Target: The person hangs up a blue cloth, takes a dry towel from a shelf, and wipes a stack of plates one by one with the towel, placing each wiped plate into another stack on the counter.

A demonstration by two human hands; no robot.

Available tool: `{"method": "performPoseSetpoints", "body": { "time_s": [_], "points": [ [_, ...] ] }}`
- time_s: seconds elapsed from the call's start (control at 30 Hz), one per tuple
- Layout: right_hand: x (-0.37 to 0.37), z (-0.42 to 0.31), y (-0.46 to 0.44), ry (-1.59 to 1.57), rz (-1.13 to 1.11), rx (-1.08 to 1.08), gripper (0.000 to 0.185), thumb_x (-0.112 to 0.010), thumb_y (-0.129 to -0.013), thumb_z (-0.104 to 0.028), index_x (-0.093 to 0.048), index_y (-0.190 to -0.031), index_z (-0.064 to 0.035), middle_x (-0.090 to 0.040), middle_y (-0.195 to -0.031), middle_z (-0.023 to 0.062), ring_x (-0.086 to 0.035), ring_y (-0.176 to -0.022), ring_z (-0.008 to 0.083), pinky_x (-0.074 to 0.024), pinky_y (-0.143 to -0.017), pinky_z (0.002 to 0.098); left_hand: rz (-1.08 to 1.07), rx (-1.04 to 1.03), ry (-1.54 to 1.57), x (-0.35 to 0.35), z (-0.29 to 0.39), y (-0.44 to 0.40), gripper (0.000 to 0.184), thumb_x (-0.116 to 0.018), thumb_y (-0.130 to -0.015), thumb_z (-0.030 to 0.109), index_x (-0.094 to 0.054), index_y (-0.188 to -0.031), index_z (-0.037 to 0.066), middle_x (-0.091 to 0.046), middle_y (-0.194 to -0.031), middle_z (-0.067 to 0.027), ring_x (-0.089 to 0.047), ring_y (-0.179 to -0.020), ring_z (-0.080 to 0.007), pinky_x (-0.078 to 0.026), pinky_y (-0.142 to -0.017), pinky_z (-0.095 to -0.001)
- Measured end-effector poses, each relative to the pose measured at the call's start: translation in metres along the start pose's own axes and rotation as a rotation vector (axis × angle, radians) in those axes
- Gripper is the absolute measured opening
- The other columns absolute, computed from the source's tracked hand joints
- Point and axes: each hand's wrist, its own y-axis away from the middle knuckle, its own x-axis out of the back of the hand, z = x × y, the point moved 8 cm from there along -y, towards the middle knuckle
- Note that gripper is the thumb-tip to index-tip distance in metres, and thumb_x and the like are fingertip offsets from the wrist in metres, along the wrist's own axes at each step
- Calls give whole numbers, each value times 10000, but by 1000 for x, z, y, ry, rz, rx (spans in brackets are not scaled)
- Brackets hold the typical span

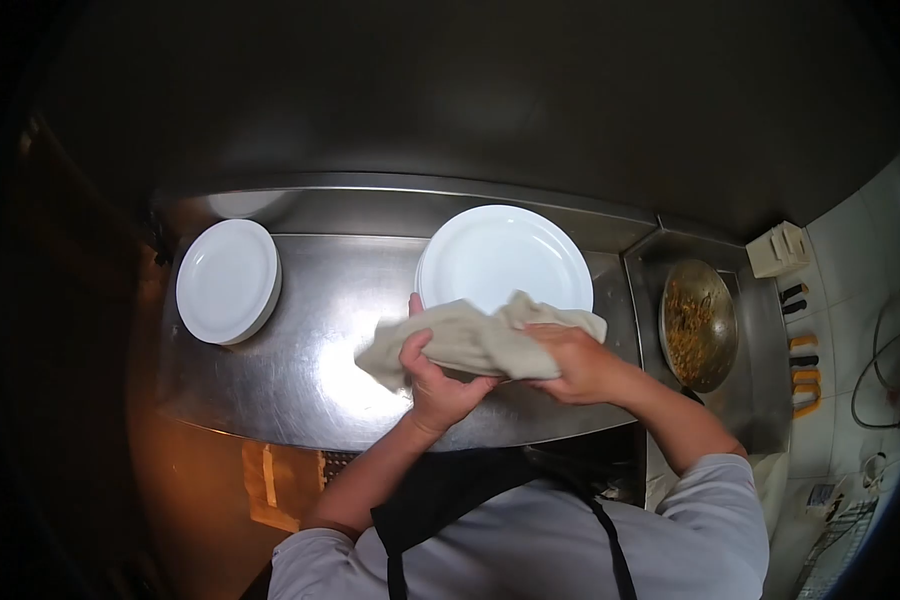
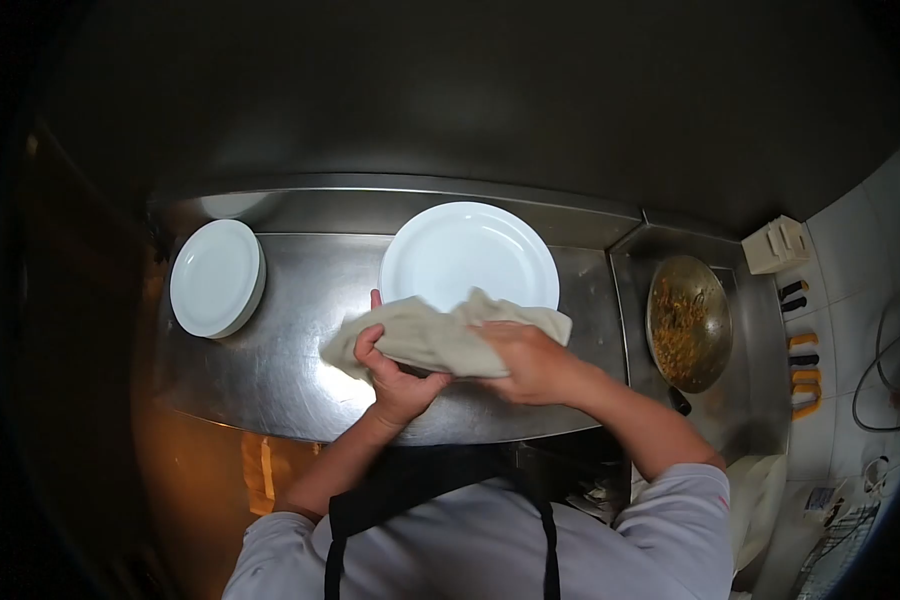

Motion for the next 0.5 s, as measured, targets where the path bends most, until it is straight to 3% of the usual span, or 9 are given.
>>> {"method": "performPoseSetpoints", "body": {
  "time_s": [0.07,0.1,0.13,0.17,0.23,0.27,0.37,0.4,0.5],
  "points": [
    [36,10,6,-160,-4,-383,392,-693,-909,-239,-644,-1205,13,-712,-1062,199,-700,-978,324,-539,-869,401,-47,142,144,4,-9,3,1090,-935,-660,250,-129,-1369,62,-236,-1476,-373,-417,-1321,-390,-332,-1119,-468],
    [56,16,9,-272,116,-445,386,-693,-915,-248,-647,-1205,3,-716,-1009,168,-693,-923,253,-537,-819,368,-78,208,218,6,-13,2,1100,-930,-670,265,-120,-1385,59,-197,-1502,-399,-410,-1326,-398,-319,-1125,-471],
    [76,25,14,-386,237,-505,380,-693,-921,-257,-651,-1205,-8,-720,-956,136,-685,-868,183,-536,-769,335,-91,109,92,16,-3,-4,1139,-913,-688,307,-87,-1427,46,-113,-1521,-438,-351,-1381,-431,-268,-1147,-488],
    [98,27,16,-428,316,-448,386,-688,-935,-265,-647,-1211,2,-702,-930,77,-624,-869,106,-524,-777,292,0,-61,-44,29,11,-16,1083,-896,-704,322,-154,-1434,22,-142,-1528,-411,-291,-1424,-456,-242,-1158,-513],
    [137,8,7,-657,379,-267,398,-687,-936,-264,-641,-1199,31,-686,-974,45,-609,-899,97,-513,-784,271,-16,-81,-208,41,24,-32,967,-866,-739,313,-257,-1422,-2,-178,-1531,-391,-235,-1449,-482,-205,-1169,-544],
    [150,9,7,-628,326,-218,408,-686,-936,-270,-638,-1200,36,-686,-987,44,-609,-903,99,-513,-787,271,-21,-104,-183,43,32,-44,819,-829,-778,267,-364,-1389,-20,-301,-1512,-341,-334,-1414,-451,-272,-1150,-530],
    [171,11,-10,-628,182,-64,437,-676,-940,-302,-633,-1203,44,-687,-1020,51,-610,-916,102,-513,-801,269,-286,118,93,11,20,-67,761,-803,-793,222,-396,-1384,-32,-421,-1457,-301,-445,-1357,-387,-351,-1114,-489],
    [170,7,-16,-643,134,-10,447,-673,-943,-315,-632,-1204,46,-688,-1031,55,-611,-920,103,-513,-806,268,-266,64,113,-3,34,-82,749,-784,-797,181,-397,-1402,-29,-491,-1412,-252,-516,-1298,-337,-405,-1079,-442],
    [157,-5,-40,-710,143,57,460,-649,-960,-358,-640,-1185,43,-691,-1017,63,-616,-926,107,-512,-813,269,-338,328,765,-58,46,-100,722,-629,-962,327,-253,-1503,31,-376,-1508,-201,-428,-1369,-315,-341,-1139,-445]
  ]
}}
